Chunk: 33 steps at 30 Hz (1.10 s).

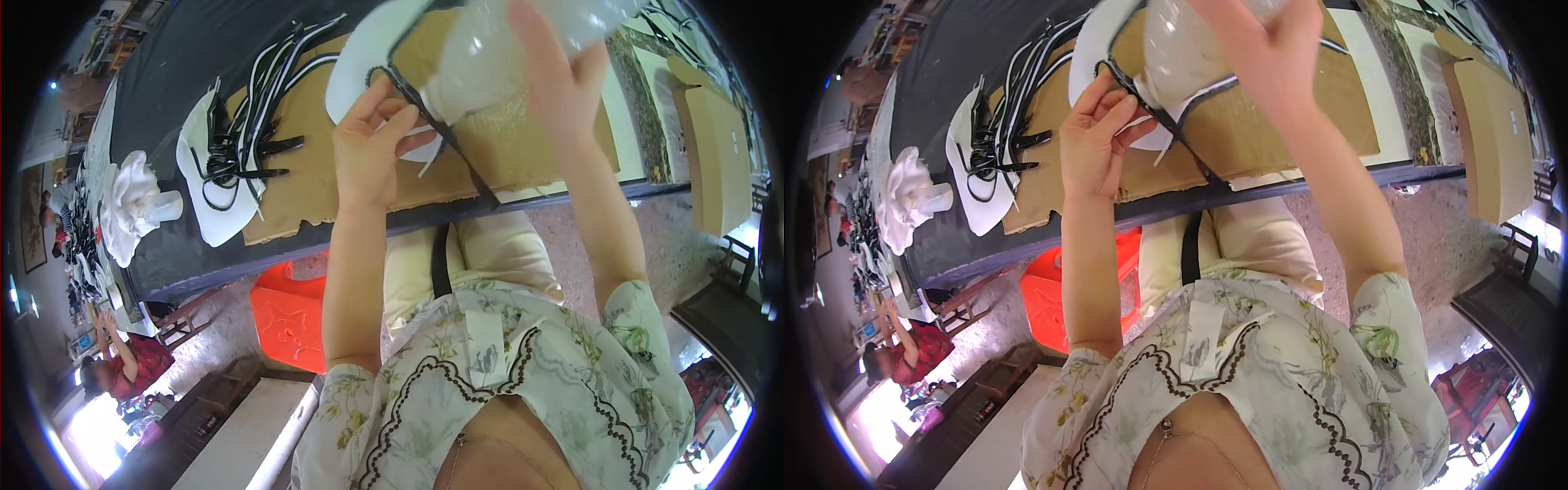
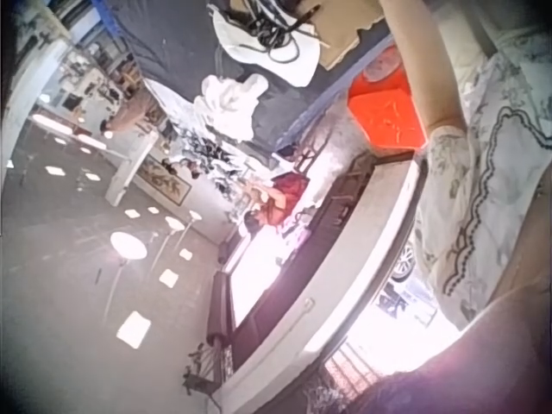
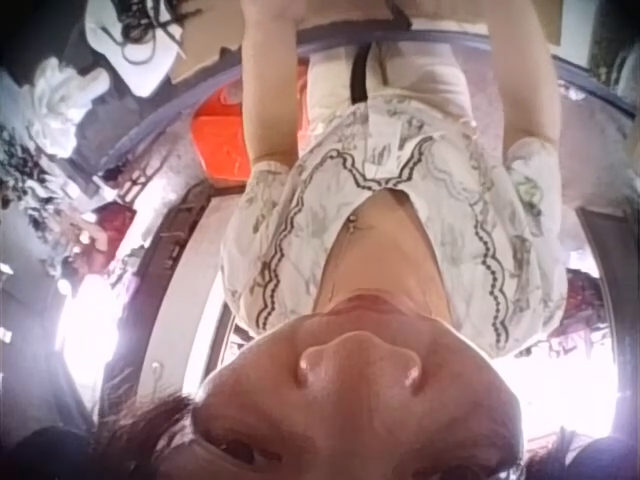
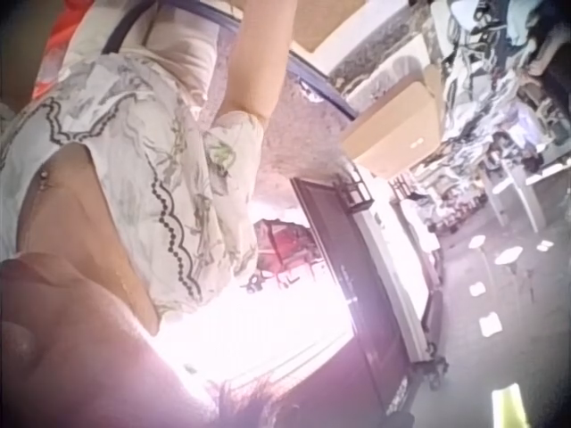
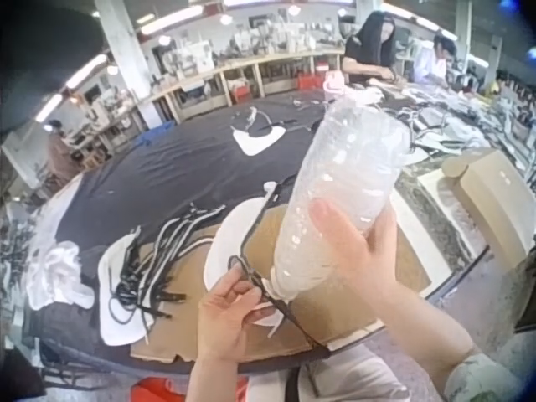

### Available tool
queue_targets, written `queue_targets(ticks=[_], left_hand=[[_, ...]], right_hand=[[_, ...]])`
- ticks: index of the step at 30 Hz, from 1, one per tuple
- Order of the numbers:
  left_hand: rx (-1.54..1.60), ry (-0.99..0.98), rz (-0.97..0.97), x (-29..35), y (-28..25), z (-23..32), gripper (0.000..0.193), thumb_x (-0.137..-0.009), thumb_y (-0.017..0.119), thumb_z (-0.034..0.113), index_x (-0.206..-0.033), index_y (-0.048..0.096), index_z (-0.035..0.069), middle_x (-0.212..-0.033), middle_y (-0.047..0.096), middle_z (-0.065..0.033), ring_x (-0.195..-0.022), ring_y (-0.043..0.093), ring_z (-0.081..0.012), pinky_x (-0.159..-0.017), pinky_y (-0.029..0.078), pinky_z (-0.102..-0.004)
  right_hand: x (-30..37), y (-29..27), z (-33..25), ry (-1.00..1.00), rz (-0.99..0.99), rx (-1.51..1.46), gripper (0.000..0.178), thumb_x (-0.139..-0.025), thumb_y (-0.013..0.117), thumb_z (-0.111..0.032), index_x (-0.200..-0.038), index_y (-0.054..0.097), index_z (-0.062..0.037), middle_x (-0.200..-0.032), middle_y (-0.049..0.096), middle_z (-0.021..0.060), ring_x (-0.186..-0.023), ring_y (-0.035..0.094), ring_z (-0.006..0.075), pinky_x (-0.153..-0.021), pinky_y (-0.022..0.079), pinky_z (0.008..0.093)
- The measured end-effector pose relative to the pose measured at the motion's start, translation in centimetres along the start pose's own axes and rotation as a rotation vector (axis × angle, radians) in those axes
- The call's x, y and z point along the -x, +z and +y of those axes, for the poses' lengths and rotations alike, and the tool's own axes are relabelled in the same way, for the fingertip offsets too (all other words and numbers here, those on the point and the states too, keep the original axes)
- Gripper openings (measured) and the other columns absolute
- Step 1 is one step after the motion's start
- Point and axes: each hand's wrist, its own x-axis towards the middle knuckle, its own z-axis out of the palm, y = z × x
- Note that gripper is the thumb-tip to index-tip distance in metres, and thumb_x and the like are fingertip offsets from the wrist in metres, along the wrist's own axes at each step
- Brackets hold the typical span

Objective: Apply liquid adhesive to the edges of shoe upper components using a squeeze bottle.

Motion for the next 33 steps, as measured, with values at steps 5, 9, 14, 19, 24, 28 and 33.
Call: queue_targets(ticks=[5,9,14,19,24,28,33], left_hand=[[-0.001,-0.006,0.063,-0.1,0.2,-0.1,0.053,-0.08,0.057,-0.007,-0.13,0.039,-0.004,-0.092,0.058,-0.0124,-0.08,0.062,-0.0235,-0.064,0.059,-0.0349],[-0.006,0.004,0.032,-0.1,0.7,-0.1,0.053,-0.08,0.057,-0.006,-0.13,0.039,-0.004,-0.092,0.058,-0.0123,-0.079,0.062,-0.0233,-0.064,0.059,-0.0353],[0.061,0.014,0.056,0.0,0.3,0.1,0.053,-0.08,0.058,-0.006,-0.13,0.04,-0.004,-0.088,0.059,-0.0106,-0.075,0.063,-0.0214,-0.065,0.059,-0.0353],[-0.029,0.047,0.022,0.0,0.2,-0.3,0.055,-0.079,0.057,-0.007,-0.131,0.039,-0.004,-0.089,0.06,-0.0111,-0.074,0.063,-0.0214,-0.065,0.059,-0.0338],[-0.062,0.04,-0.013,-0.3,1.0,0.2,0.056,-0.079,0.057,-0.007,-0.131,0.038,-0.004,-0.09,0.059,-0.0115,-0.074,0.062,-0.0213,-0.066,0.058,-0.0339],[-0.06,0.027,0.028,-0.8,0.2,0.3,0.053,-0.08,0.056,-0.006,-0.129,0.039,-0.006,-0.091,0.059,-0.0121,-0.077,0.062,-0.0215,-0.067,0.058,-0.0345],[-0.006,0.008,-0.029,-3.1,-1.2,0.6,0.046,-0.081,0.055,-0.004,-0.125,0.04,-0.008,-0.094,0.059,-0.0136,-0.08,0.063,-0.023,-0.068,0.058,-0.0358]], right_hand=[[0.9,-3.8,2.0,-0.11,-0.133,0.369,0.042,-0.089,0.053,-0.023,-0.124,0.046,-0.0006,-0.115,0.056,0.0142,-0.089,0.062,0.0167,-0.072,0.05,0.0252],[1.8,0.5,-2.0,-0.062,-0.077,0.087,0.037,-0.084,0.063,-0.02,-0.114,0.052,-0.0013,-0.102,0.06,0.0087,-0.086,0.059,0.0142,-0.073,0.047,0.0266],[1.1,-0.9,-0.7,-0.14,-0.144,-0.51,0.034,-0.082,0.066,-0.018,-0.11,0.054,-0.0009,-0.098,0.061,0.0068,-0.086,0.057,0.0139,-0.074,0.046,0.0268],[1.0,-1.3,-1.1,0.189,0.42,-0.212,0.033,-0.084,0.059,-0.016,-0.11,0.055,0.0032,-0.107,0.06,0.0123,-0.09,0.059,0.0199,-0.073,0.049,0.0314],[1.3,0.9,-2.3,-0.184,-0.017,0.052,0.044,-0.082,0.068,-0.019,-0.117,0.048,-0.0013,-0.103,0.059,0.0071,-0.091,0.057,0.0149,-0.078,0.045,0.0278],[0.9,-1.1,-1.7,-0.111,0.18,-0.014,0.05,-0.081,0.069,-0.023,-0.119,0.047,-0.0002,-0.104,0.058,0.0075,-0.092,0.057,0.0167,-0.079,0.046,0.0298],[-0.4,-7.0,0.4,0.571,-0.12,-0.547,0.046,-0.089,0.053,-0.037,-0.113,0.05,0.002,-0.107,0.059,0.0207,-0.093,0.06,0.0256,-0.074,0.053,0.0422]])
